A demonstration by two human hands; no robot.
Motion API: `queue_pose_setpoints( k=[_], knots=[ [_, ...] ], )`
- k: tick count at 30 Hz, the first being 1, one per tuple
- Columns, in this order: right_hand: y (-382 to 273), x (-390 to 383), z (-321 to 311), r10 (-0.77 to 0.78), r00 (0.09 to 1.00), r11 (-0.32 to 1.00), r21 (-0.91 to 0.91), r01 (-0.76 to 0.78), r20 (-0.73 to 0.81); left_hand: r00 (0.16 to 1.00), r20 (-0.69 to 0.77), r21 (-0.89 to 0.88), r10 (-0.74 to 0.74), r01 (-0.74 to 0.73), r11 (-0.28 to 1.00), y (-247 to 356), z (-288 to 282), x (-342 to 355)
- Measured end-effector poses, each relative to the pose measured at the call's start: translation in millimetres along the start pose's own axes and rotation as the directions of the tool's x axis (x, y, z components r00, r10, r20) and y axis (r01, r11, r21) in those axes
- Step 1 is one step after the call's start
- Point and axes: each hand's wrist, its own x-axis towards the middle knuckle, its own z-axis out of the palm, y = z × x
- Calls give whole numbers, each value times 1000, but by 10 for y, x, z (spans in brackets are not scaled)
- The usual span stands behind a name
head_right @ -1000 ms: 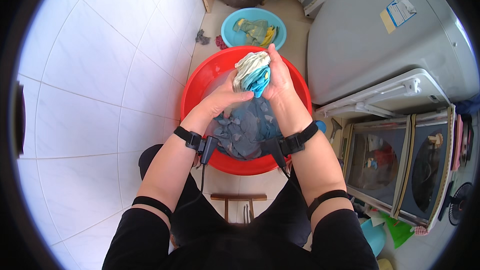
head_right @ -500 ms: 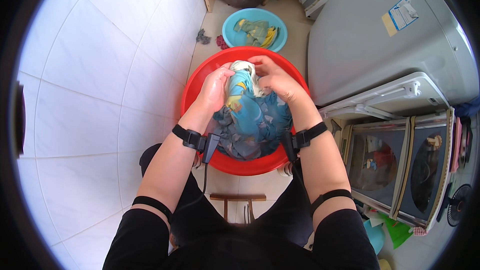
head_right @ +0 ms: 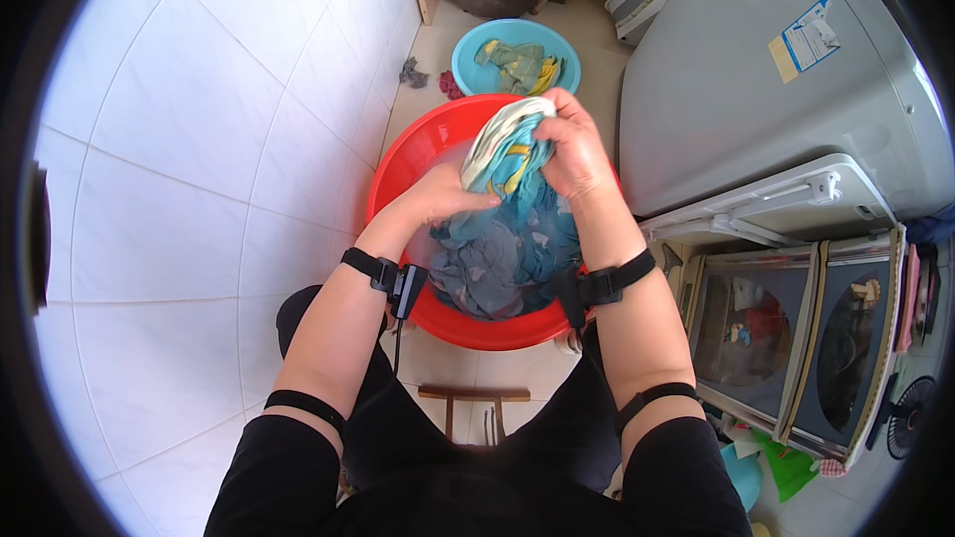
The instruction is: Hand washing clothes in a red bucket filled with soapy water.
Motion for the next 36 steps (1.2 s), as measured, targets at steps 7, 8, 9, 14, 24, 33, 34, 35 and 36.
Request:
queue_pose_setpoints(
  k=[7, 8, 9, 14, 24, 33, 34, 35, 36],
  knots=[
    [-172, 37, -75, -61, 952, 994, -107, 30, -299, 924, -382, -668, -6, -272, 692, 47, 89, 79],
    [-78, 37, -49, -43, 957, 993, -121, 8, -289, 897, -432, -761, -97, -305, 572, 33, 108, 100],
    [52, 33, -57, -30, 972, 981, -194, -16, -233, 879, -437, -803, -188, -288, 521, -68, 115, 202],
    [586, -289, 436, -61, 994, 652, -750, 106, 88, 735, -560, -809, -383, -385, 443, -251, 197, 353],
    [902, 126, -139, -273, 906, 548, -826, -130, -324, 809, -471, -756, -351, -165, 633, -110, 666, 526],
    [977, -9, 343, -340, 930, 323, -946, -27, -143, 838, -367, -913, -403, -243, 327, -370, 512, 510],
    [995, 129, -22, -315, 917, 446, -891, -86, -246, 850, -359, -915, -385, -238, 325, -293, 601, 577],
    [1003, 138, -31, -318, 912, 456, -885, -93, -260, 835, -379, -884, -399, -198, 424, -343, 604, 581],
    [1012, 146, -40, -322, 906, 466, -879, -102, -275, 821, -399, -843, -409, -153, 516, -392, 607, 586]
  ],
)
